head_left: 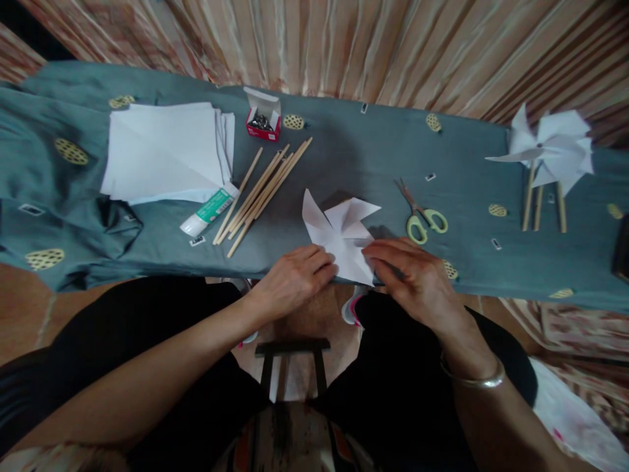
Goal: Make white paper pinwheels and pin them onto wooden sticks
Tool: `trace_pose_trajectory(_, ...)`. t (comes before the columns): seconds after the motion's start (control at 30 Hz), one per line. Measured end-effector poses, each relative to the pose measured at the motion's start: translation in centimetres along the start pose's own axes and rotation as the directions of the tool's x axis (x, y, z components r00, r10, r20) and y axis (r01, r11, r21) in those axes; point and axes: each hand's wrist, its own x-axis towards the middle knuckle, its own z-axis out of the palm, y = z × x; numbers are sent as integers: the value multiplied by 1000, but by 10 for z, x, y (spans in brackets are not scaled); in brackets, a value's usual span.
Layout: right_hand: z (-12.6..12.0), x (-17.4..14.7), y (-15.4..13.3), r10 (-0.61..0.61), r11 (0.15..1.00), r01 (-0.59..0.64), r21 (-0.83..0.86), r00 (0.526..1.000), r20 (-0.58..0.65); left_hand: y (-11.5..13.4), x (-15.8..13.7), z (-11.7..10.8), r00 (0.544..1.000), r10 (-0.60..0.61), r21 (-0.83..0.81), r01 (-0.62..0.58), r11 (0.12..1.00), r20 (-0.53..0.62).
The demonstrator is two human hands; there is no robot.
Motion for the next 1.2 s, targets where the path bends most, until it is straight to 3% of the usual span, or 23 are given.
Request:
trace_pose_trajectory(0.2,1,-2,8,-22,986,-2,169,990,136,0,-1,-4,1000,-14,13,14,1000,20)
trace_pose_trajectory(0.5,10,3,9,130,910,-164,381,985,112,3,-1,-4,1000,14,8,-14,1000,25)
trace_pose_trajectory(0.87,30,15,-15,250,968,-244,65,963,-102,5,-3,-3,1000,-19,21,19,1000,-4)
trace_pose_trajectory(1.2,41,17,-15,138,985,-150,-86,981,-135,5,-1,-5,999,-11,-17,11,1000,42)
